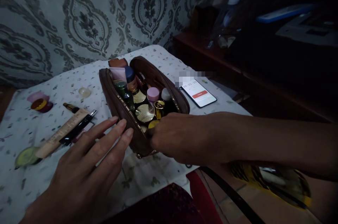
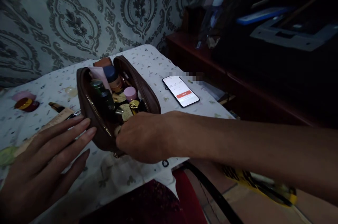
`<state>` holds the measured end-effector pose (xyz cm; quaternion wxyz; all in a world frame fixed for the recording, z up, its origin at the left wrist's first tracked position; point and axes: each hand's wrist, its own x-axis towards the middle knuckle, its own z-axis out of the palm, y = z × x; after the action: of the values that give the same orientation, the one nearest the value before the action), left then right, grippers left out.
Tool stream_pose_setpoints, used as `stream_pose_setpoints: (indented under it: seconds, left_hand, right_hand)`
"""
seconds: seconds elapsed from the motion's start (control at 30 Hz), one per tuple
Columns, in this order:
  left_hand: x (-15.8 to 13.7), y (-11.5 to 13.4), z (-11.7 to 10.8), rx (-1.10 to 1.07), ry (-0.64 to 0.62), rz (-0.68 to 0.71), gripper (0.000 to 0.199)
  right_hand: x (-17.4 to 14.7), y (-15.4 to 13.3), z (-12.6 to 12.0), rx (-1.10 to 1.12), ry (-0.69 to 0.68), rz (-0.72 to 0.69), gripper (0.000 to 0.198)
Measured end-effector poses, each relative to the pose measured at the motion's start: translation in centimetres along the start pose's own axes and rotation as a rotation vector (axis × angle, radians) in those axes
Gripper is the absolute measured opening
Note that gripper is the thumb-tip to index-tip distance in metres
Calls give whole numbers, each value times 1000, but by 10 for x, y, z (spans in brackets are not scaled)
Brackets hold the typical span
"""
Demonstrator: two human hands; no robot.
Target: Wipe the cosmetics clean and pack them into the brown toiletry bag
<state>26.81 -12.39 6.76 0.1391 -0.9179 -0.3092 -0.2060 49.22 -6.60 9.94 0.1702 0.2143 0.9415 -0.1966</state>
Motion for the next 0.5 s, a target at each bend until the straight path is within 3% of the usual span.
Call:
stream_pose_setpoints:
  seconds: [0.07,0.33,0.43,0.5]
  left_hand:
    - [0,0,1,-2,-2,6,41]
    - [-1,0,0,34,-22,10,40]
    - [-2,1,-1,25,-15,15,43]
    - [-3,1,-2,14,-1,11,46]
  right_hand:
    - [2,0,0,-72,-70,-18,20]
    - [7,-1,1,-104,-39,19,21]
    - [1,-3,1,-8,43,28,26]
    - [-5,-1,14,136,242,128,30]
